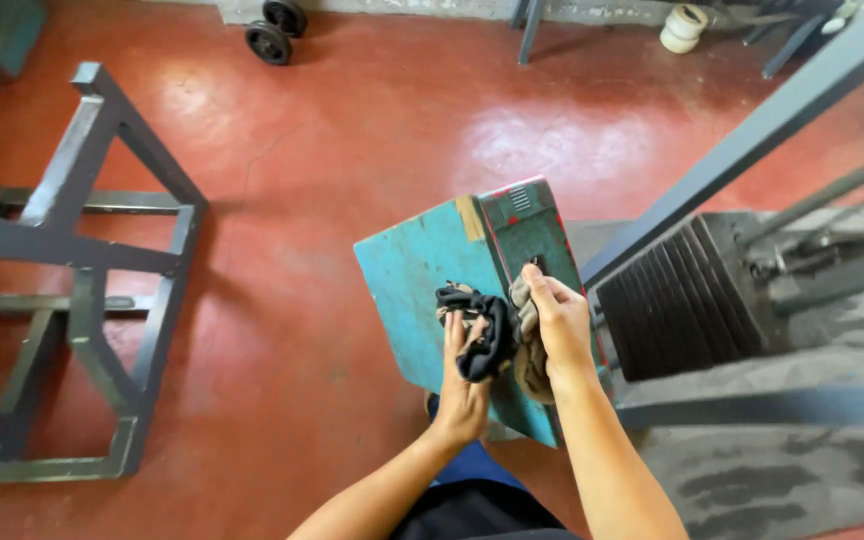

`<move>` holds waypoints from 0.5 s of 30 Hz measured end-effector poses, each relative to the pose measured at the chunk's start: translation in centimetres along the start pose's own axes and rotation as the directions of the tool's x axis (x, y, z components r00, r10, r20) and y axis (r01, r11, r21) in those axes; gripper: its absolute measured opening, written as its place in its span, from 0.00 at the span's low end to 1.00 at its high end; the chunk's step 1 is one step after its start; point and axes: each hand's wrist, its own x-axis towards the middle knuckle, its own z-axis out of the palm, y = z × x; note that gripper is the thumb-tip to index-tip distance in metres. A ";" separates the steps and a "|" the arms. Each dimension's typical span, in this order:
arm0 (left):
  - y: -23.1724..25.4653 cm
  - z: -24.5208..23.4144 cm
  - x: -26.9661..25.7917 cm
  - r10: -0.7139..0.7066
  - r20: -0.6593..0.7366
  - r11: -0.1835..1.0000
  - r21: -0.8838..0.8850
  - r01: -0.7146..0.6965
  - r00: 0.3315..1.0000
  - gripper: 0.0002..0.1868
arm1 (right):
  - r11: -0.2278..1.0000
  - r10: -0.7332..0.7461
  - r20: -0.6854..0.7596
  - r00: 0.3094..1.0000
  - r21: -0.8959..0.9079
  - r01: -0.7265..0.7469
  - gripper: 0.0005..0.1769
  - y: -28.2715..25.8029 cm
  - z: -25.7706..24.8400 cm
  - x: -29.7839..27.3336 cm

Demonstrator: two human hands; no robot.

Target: Cleaning a blue plastic crate with a rag in a gym.

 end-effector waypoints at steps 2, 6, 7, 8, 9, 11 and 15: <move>-4.3 -0.3 4.8 -0.013 -0.023 0.989 -0.145 0.010 1.000 0.34 | 0.987 0.044 0.041 0.998 0.153 -0.050 0.21 -1.3 2.5 4.4; -17.2 -2.3 14.9 -0.492 -0.041 0.870 -0.060 0.489 0.870 0.30 | 0.974 0.112 0.121 0.986 0.181 -0.133 0.24 -0.7 8.3 15.4; -17.6 -3.3 17.9 -0.743 -0.045 0.666 -0.144 0.732 0.667 0.38 | 0.975 0.122 0.141 0.982 0.169 -0.145 0.24 -1.2 10.3 17.8; -18.0 -3.9 20.8 -0.916 -0.020 0.394 -0.233 0.889 0.400 0.46 | 0.976 0.127 0.162 0.979 0.154 -0.152 0.24 -1.7 11.9 20.4; -18.0 -4.2 23.3 -0.914 -0.033 0.400 -0.245 0.883 0.405 0.46 | 0.978 0.119 0.178 0.977 0.151 -0.147 0.24 -2.3 13.2 22.9; -18.1 -5.2 28.1 -0.932 -0.096 0.363 -0.253 0.897 0.350 0.44 | 0.969 0.209 0.211 0.955 0.085 -0.231 0.40 -3.7 16.3 28.0; -24.2 -6.9 33.6 -0.962 -0.150 0.271 -0.420 0.866 0.229 0.40 | 0.946 0.295 0.219 0.930 0.073 -0.317 0.43 -3.3 19.7 36.9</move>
